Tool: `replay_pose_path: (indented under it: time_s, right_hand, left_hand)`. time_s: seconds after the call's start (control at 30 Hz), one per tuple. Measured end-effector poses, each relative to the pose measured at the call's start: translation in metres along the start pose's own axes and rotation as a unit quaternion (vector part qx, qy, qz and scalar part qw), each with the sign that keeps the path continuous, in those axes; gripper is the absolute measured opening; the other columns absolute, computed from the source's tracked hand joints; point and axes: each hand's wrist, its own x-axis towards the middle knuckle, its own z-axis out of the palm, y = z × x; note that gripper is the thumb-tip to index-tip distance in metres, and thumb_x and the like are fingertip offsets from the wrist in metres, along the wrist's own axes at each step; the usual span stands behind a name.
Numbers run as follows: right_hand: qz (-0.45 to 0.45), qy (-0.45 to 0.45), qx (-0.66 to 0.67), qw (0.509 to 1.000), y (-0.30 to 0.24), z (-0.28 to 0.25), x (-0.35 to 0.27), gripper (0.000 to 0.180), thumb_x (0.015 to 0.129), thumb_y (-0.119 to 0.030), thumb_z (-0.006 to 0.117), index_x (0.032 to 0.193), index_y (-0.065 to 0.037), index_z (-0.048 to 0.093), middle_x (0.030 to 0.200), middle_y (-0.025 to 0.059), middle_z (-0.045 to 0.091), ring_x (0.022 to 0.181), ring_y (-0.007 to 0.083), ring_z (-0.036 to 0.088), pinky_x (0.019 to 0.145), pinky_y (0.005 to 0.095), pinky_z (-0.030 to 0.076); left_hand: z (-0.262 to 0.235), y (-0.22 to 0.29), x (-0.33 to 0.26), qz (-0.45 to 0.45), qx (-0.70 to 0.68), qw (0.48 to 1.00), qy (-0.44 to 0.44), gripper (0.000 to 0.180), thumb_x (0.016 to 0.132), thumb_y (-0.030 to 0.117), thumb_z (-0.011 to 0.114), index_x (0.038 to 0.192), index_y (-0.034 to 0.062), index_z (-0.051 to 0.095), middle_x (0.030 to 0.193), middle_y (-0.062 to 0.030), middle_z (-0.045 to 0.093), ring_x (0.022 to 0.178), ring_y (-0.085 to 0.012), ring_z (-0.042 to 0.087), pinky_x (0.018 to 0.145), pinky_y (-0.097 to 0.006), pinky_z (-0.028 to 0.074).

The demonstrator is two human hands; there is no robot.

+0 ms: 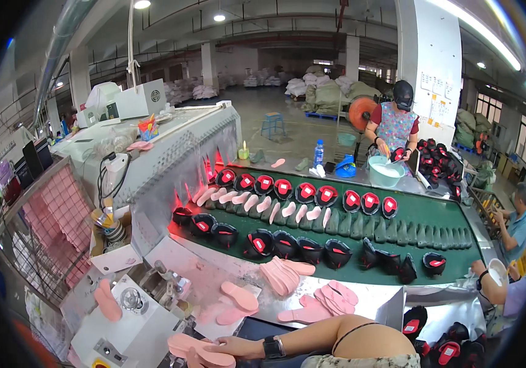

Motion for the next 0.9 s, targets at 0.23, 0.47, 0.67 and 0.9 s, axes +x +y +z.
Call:
replay_pose_path:
  time_s: [0.23, 0.47, 0.67, 0.9]
  right_hand:
    - [0.030, 0.060, -0.207, 0.976, -0.043, 0.042, -0.041, 0.045, 0.090, -0.051, 0.058, 0.096, -0.007, 0.062, 0.087, 0.0041, 0.062, 0.078, 0.0120, 0.055, 0.068, 0.0276, 0.046]
    - [-0.163, 0.074, -0.384, 0.906, -0.014, -0.010, -0.003, 0.053, 0.099, -0.048, 0.038, 0.099, 0.001, 0.057, 0.088, 0.0201, 0.060, 0.080, 0.0314, 0.057, 0.074, 0.0394, 0.045]
    - [-0.282, 0.044, -0.352, 0.891, -0.016, -0.011, 0.020, 0.036, 0.093, -0.039, 0.055, 0.094, -0.003, 0.062, 0.083, 0.0146, 0.064, 0.075, 0.0246, 0.059, 0.068, 0.0360, 0.046]
    - [-0.268, 0.049, -0.309, 0.911, -0.028, -0.021, 0.008, 0.028, 0.086, -0.032, 0.065, 0.093, -0.004, 0.066, 0.087, 0.0177, 0.066, 0.078, 0.0268, 0.061, 0.069, 0.0408, 0.048]
  left_hand:
    - [-0.011, 0.036, -0.009, -0.229, -0.297, 0.924, 0.074, 0.042, 0.103, 0.028, 0.039, 0.129, -0.0038, 0.043, 0.120, -0.0156, 0.053, 0.106, -0.0256, 0.054, 0.095, -0.039, 0.045]
    - [0.001, -0.076, -0.031, -0.340, -0.428, 0.834, 0.072, 0.055, 0.099, 0.051, 0.036, 0.121, 0.0026, 0.049, 0.113, -0.0140, 0.059, 0.103, -0.0260, 0.057, 0.093, -0.039, 0.047]
    - [-0.004, -0.053, -0.032, -0.364, -0.370, 0.841, 0.153, 0.050, 0.096, 0.046, 0.045, 0.123, 0.0042, 0.051, 0.114, -0.0131, 0.060, 0.105, -0.0274, 0.058, 0.092, -0.041, 0.048]
    - [0.015, -0.024, 0.001, -0.397, -0.364, 0.831, 0.135, 0.042, 0.094, 0.035, 0.048, 0.121, 0.0034, 0.053, 0.113, -0.0123, 0.061, 0.105, -0.0264, 0.059, 0.092, -0.039, 0.048]
